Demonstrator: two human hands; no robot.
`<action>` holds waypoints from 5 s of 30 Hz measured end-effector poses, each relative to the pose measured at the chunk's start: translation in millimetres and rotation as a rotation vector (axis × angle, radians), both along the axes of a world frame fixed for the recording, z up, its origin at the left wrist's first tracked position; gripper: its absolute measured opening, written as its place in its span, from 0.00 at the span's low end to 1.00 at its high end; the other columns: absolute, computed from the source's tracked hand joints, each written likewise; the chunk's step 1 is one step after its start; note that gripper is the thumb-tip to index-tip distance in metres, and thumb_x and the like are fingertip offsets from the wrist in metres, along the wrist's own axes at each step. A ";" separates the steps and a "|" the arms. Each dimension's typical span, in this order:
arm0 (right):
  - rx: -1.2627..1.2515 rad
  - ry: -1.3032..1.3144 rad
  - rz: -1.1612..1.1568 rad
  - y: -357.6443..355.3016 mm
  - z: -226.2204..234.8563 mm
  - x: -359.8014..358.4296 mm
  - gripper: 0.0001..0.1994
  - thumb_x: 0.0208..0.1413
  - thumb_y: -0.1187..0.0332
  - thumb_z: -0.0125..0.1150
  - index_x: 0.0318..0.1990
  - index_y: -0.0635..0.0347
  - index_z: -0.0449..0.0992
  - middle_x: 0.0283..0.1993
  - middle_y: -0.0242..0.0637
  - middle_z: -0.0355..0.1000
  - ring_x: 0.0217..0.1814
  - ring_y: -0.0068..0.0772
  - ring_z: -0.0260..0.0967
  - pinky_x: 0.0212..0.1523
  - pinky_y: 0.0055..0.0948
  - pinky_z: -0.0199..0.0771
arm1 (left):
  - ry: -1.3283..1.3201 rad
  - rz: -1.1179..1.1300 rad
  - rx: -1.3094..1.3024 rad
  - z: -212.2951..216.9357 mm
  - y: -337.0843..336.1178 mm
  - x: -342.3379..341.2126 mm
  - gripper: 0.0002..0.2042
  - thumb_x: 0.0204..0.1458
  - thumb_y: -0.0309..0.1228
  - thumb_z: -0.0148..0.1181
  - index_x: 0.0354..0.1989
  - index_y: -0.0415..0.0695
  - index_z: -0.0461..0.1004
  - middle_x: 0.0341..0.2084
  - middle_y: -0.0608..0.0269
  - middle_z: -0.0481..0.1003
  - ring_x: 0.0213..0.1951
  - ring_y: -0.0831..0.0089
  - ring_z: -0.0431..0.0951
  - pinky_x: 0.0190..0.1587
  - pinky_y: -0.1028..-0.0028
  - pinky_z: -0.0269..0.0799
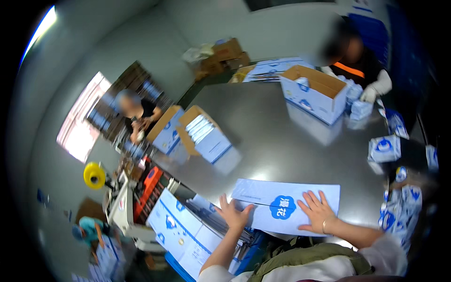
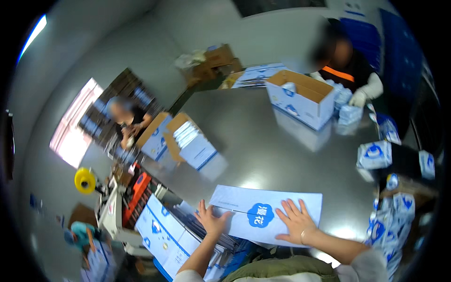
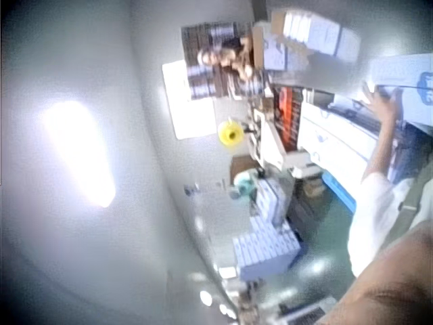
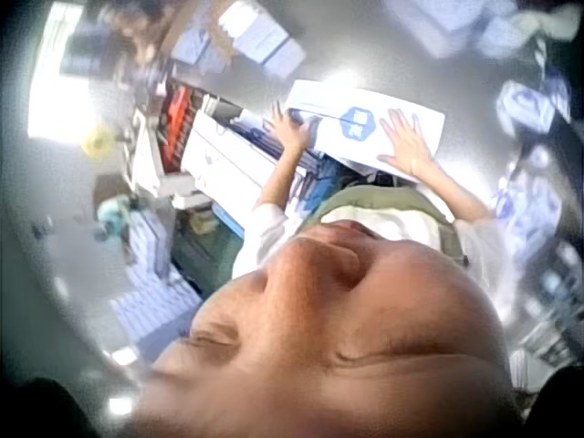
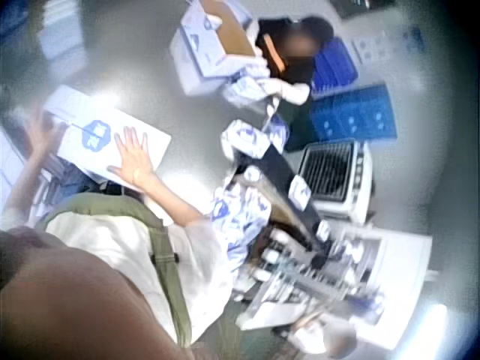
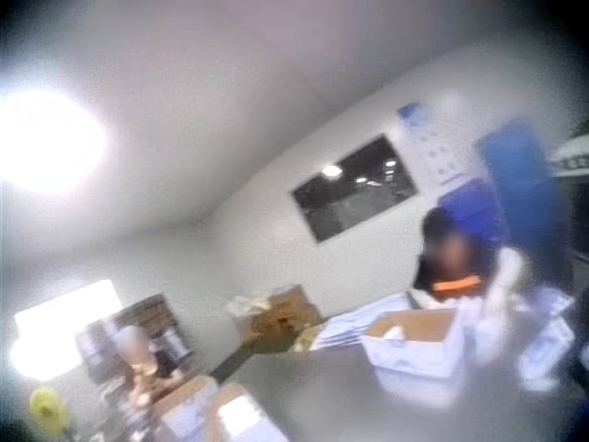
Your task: The person packs plastic packages of wipes into cardboard boxes by hand, then stacks the filled boxes.
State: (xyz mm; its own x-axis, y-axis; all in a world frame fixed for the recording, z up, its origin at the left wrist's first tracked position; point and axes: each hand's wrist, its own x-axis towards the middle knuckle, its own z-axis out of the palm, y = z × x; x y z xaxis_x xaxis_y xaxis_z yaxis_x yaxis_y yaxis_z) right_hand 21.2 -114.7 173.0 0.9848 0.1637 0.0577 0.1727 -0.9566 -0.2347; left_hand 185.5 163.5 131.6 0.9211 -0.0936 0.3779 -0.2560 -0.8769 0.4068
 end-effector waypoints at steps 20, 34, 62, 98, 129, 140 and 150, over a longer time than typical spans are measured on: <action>1.621 -0.248 -0.940 -9.1 -179.9 -12.4 0.34 0.53 0.61 0.57 0.63 0.69 0.51 0.65 0.44 0.53 0.65 0.38 0.52 0.63 0.34 0.52 | 0.409 -1.028 0.040 78.2 -126.4 -51.2 0.09 0.49 0.31 0.55 0.35 0.42 0.67 0.23 0.45 0.74 0.30 0.44 0.74 0.34 0.51 0.68; 2.349 0.138 -0.830 42.5 -139.4 -20.5 0.15 0.44 0.72 0.65 0.42 0.62 0.74 0.35 0.36 0.76 0.31 0.29 0.72 0.31 0.29 0.72 | 0.186 -0.224 0.427 0.3 2.4 7.2 0.18 0.49 0.31 0.54 0.48 0.38 0.66 0.31 0.42 0.75 0.36 0.44 0.75 0.38 0.56 0.69; 0.047 -0.141 -0.884 -196.5 -93.5 -62.6 0.46 0.21 0.64 0.69 0.59 0.52 0.61 0.46 0.46 0.66 0.50 0.51 0.61 0.56 0.41 0.61 | 0.287 -0.002 0.343 -22.0 -28.5 46.8 0.15 0.52 0.38 0.54 0.39 0.39 0.70 0.32 0.45 0.76 0.37 0.47 0.75 0.41 0.55 0.70; 0.324 -0.424 -0.218 -22.3 -103.6 -8.4 0.32 0.41 0.64 0.63 0.59 0.50 0.64 0.65 0.47 0.52 0.71 0.46 0.43 0.67 0.54 0.38 | 0.360 0.070 0.458 19.6 19.5 119.4 0.13 0.50 0.31 0.55 0.42 0.39 0.73 0.37 0.45 0.76 0.40 0.47 0.75 0.42 0.58 0.71; -0.115 -0.214 -0.755 -102.1 -103.6 -156.1 0.36 0.37 0.68 0.63 0.60 0.40 0.61 0.61 0.43 0.60 0.65 0.46 0.54 0.64 0.50 0.48 | 0.353 -1.213 0.343 -112.2 -112.9 -134.1 0.37 0.33 0.21 0.56 0.60 0.45 0.56 0.61 0.48 0.55 0.63 0.40 0.50 0.61 0.48 0.49; 0.556 0.470 -0.679 -246.0 -110.5 -54.8 0.60 0.13 0.47 0.78 0.65 0.50 0.56 0.59 0.46 0.64 0.61 0.44 0.62 0.60 0.35 0.62 | 0.802 -1.209 0.321 -61.8 -261.1 -118.3 0.32 0.29 0.35 0.74 0.47 0.39 0.70 0.39 0.53 0.75 0.49 0.58 0.71 0.50 0.66 0.66; 0.324 0.071 -0.526 -263.7 -112.4 -59.8 0.48 0.31 0.49 0.72 0.64 0.49 0.56 0.63 0.49 0.58 0.66 0.53 0.52 0.65 0.42 0.52 | 1.502 -0.170 -0.800 -119.5 -187.9 -186.4 0.41 0.45 0.45 0.66 0.63 0.43 0.48 0.57 0.56 0.59 0.52 0.59 0.65 0.50 0.63 0.68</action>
State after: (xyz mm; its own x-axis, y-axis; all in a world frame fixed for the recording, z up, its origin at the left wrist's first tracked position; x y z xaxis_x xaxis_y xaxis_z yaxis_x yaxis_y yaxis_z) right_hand -38.6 -378.5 60.5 0.9319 -0.3598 -0.0459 -0.3296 -0.7873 -0.5210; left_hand -0.9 -24.4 12.1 0.4848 -0.4533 -0.7480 0.6712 -0.3556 0.6504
